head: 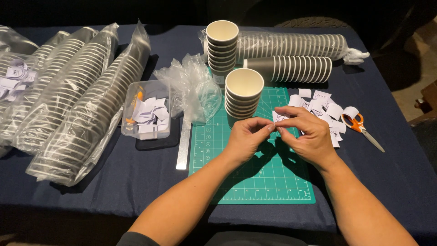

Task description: Applying small paper labels to disposable coffee cups and stacking them in an organized manner.

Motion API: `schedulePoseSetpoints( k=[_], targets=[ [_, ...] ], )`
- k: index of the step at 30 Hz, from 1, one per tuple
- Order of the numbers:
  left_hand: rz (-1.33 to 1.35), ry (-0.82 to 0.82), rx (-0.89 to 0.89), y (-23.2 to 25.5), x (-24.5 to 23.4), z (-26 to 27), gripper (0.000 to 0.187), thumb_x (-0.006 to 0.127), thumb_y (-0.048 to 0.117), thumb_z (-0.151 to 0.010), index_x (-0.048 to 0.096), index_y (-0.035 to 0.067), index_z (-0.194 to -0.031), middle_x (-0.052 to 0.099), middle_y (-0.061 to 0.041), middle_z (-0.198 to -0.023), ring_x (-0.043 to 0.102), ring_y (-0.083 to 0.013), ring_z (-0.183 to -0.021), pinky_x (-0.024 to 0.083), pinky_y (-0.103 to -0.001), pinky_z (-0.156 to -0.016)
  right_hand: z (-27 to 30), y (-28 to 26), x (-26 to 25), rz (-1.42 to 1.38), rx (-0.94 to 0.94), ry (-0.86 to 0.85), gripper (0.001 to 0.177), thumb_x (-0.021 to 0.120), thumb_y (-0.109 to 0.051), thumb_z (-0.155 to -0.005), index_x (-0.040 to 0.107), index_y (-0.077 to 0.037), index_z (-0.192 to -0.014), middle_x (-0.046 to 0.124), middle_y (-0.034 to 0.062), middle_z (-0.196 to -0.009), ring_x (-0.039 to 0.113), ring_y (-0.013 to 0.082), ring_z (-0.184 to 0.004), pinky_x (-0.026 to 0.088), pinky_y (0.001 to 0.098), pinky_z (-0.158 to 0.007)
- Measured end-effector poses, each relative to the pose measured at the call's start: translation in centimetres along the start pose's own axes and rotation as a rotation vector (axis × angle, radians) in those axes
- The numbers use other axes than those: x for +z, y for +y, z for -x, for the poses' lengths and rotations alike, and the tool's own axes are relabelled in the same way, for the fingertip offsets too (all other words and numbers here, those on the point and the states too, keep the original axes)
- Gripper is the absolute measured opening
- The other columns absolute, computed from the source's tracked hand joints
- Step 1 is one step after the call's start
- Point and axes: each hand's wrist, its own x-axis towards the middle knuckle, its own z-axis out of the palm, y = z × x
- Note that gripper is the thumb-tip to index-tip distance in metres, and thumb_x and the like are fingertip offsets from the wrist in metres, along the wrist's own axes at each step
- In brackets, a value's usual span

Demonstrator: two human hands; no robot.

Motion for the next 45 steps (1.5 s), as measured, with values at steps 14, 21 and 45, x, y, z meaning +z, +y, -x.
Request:
schedulePoseSetpoints(
  k=[14, 21, 45],
  targets=[
    [0.123, 0.024, -0.148, 0.2, 0.3, -0.2, 0.013, 0.079, 0.005, -0.085, 0.077, -0.001, -0.096, 0.071, -0.01, -0.073, 0.072, -0.0153, -0.068, 0.058, -0.022, -0.057, 0.1, -0.4, 0.4, 0.003, 0.005, -0.019, 0.011, 0.082, -0.002, -0.085, 0.08, -0.005, -0.096, 0.079, 0.0166, -0.113, 0.075, 0.0309, -0.099, 0.059, 0.0407, -0.085],
    [-0.035, 0.015, -0.059, 0.0, 0.4, -0.2, 0.01, 0.076, 0.007, -0.086, 0.078, 0.005, -0.096, 0.07, -0.005, -0.07, 0.066, -0.0074, -0.067, 0.053, -0.02, -0.058, 0.4, 0.5, 0.7, -0.077, 0.132, 0.001, 0.002, 0.078, 0.0, -0.09, 0.078, -0.002, -0.09, 0.08, 0.0164, -0.109, 0.076, 0.0277, -0.098, 0.059, 0.0384, -0.087],
    [-0.258, 0.015, 0.164, 3.9, 0.0, 2.3, 0.006, 0.073, 0.008, -0.086, 0.076, 0.009, -0.091, 0.07, -0.005, -0.068, 0.063, -0.0107, -0.063, 0.053, -0.027, -0.06, 2.3, 7.1, 0.8, -0.741, 0.675, 0.301, 0.014, 0.072, -0.012, -0.096, 0.07, 0.0, -0.102, 0.074, 0.0143, -0.086, 0.067, 0.0145, -0.058, 0.051, 0.0217, -0.051]
  ],
)
